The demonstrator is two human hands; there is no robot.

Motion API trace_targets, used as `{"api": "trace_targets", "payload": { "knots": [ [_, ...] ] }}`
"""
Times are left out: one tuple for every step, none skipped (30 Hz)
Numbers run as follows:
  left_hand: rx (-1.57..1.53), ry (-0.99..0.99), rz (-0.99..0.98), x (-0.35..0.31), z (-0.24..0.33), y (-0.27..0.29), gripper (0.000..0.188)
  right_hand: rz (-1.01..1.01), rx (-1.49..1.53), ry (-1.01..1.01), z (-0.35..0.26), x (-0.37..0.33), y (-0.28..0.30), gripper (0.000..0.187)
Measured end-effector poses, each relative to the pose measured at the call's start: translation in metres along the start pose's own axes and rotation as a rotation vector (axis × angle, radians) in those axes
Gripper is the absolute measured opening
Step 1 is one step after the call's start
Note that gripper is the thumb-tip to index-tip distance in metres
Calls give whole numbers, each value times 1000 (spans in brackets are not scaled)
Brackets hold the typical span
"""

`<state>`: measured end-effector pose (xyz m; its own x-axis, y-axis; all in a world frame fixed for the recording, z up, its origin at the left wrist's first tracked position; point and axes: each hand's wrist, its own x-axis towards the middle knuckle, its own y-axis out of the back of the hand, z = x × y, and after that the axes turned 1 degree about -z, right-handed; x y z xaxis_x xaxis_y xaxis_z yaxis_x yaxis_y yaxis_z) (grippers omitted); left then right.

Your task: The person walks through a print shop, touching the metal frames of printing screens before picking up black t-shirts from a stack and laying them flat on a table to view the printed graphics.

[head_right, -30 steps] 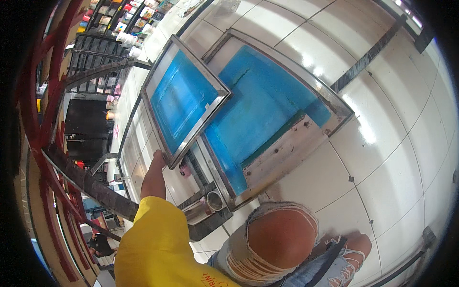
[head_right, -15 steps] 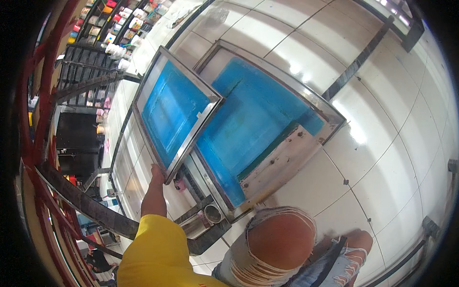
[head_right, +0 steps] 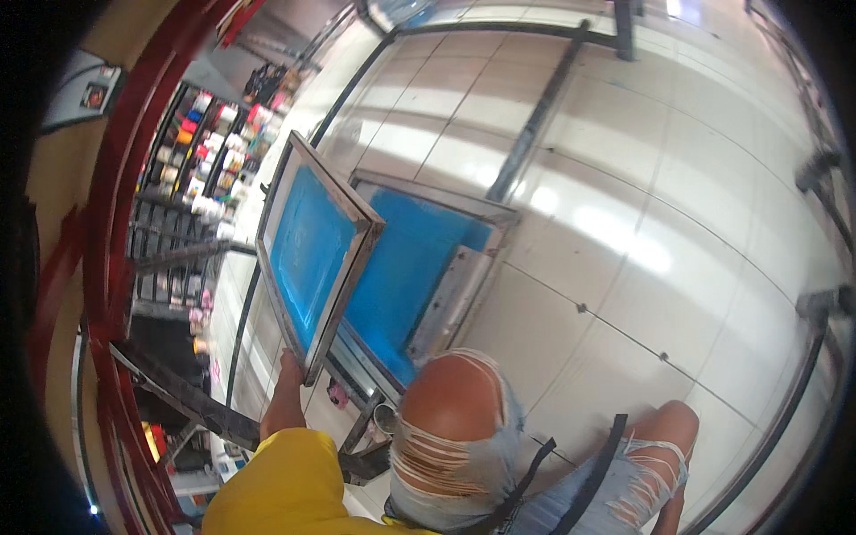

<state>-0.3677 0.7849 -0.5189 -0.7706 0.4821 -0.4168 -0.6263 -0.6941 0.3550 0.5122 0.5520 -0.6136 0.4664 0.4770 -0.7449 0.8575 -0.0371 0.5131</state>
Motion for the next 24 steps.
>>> {"api": "trace_targets", "payload": {
  "knots": [
    [37,-33,15,-4,8,-9,59,3,18,13,6,-2,4,48],
    [71,-31,-32,-10,17,-20,59,9,39,26,12,-3,8,48],
    [105,-28,-82,-17,28,-27,59,14,56,38,19,-5,13,48],
    [146,-15,-115,-26,37,-34,59,19,78,53,26,-5,18,47],
    [46,-32,-162,-34,43,-47,60,24,98,70,30,-7,23,47],
    [38,-81,-218,-42,53,-60,61,28,116,79,34,-8,30,47],
    [46,-106,-245,-52,55,-70,61,31,136,101,39,-9,35,47],
    [53,-147,-294,-61,61,-82,61,35,154,111,42,-12,44,47],
    [99,-152,-315,-68,72,-95,61,40,174,131,43,-15,53,47],
    [146,-171,-356,-76,80,-106,61,40,196,154,43,-19,62,47],
    [199,-151,-346,-85,88,-118,61,44,223,182,38,-24,73,47],
    [243,-210,-424,-99,94,-128,62,49,253,223,32,-30,86,47],
    [283,-228,-454,-115,99,-137,62,64,276,263,22,-36,102,47],
    [294,-269,-501,-130,106,-155,63,95,293,308,7,-43,117,46],
    [190,-254,-650,-146,116,-171,72,136,303,352,-12,-54,130,46],
    [274,-222,-583,-165,126,-184,73,166,321,395,-31,-67,143,47],
    [357,-186,-513,-182,136,-198,74,202,333,439,-52,-81,157,48],
    [441,-147,-441,-202,146,-210,75,239,341,483,-77,-97,166,49],
    [445,-237,-525,-224,146,-218,72,241,384,560,-98,-117,175,54],
    [483,-245,-576,-245,151,-232,70,243,429,642,-122,-136,182,59],
    [513,-262,-627,-265,156,-240,68,186,501,693,-144,-157,191,62],
    [560,-289,-674,-284,159,-246,66,127,575,739,-162,-179,198,65],
    [522,-246,-748,-304,162,-254,64,93,623,762,-180,-200,206,68],
    [503,-210,-816,-325,164,-259,62,55,681,820,-193,-221,213,71]
  ]
}}
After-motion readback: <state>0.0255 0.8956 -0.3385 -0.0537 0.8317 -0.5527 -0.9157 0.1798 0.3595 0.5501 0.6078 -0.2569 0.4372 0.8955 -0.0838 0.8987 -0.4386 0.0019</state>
